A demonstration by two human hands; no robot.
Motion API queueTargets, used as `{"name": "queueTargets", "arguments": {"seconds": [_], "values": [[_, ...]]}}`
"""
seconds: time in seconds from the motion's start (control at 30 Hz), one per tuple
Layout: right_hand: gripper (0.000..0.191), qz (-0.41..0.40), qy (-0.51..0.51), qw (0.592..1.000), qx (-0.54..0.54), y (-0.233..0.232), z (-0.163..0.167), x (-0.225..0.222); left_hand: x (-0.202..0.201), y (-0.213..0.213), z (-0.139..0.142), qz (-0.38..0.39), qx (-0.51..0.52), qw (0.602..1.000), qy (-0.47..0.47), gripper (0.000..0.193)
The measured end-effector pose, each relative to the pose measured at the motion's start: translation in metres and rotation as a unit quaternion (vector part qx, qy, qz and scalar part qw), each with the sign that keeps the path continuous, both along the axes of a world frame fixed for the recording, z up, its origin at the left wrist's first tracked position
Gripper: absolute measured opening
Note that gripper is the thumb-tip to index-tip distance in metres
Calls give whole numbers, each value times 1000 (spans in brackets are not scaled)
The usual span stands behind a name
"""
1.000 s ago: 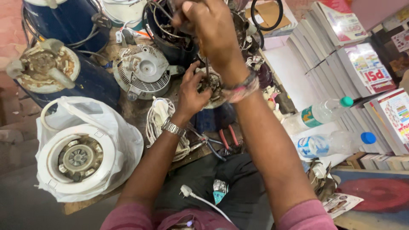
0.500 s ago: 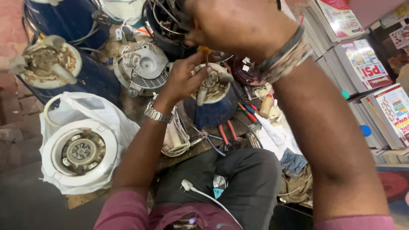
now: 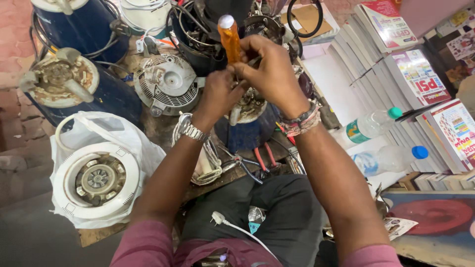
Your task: The person disassembles a blue electric motor housing, removes the internal rotor assembly, and uses a screwdriver to adjust components on the rotor. They then reassemble the motor and test it by plugging in a power cord, observing a blue LED ring light up.
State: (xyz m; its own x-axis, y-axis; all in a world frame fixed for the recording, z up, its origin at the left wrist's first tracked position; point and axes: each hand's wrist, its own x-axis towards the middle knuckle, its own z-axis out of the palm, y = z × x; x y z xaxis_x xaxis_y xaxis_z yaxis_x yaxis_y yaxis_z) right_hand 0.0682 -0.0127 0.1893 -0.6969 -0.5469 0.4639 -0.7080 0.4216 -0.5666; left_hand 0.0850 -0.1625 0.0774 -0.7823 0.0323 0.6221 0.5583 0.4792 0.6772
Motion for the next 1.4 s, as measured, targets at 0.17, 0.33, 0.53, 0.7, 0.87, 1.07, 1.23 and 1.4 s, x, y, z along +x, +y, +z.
{"name": "queueTargets", "arguments": {"seconds": [0.17,0.33,0.53,0.7,0.87,1.07,1.23,1.4], "values": [[36,-12,-21,999,-45,12,-19,-2,1,1,-11,-62,75,989,-113,19],[33,-43,-111,990,-75,9,-49,-9,-8,5,-23,9,39,999,-31,13],[29,-21,-21,994,-108,8,-74,-15,-4,-1,-36,-59,69,994,-62,13],[27,51,-67,988,-129,5,-72,-9,-2,-4,-33,9,44,997,57,18],[21,-35,-3,998,-52,3,-66,-8,-4,-5,-32,44,-8,993,110,26],[23,46,-54,992,-105,4,-66,-6,-5,-10,-36,-97,126,987,-38,17],[22,-35,12,998,-56,3,-63,-5,-7,-6,-32,28,6,997,77,23],[27,44,-85,985,-141,5,-58,-4,-3,-10,-32,-116,122,984,-47,23]]}}
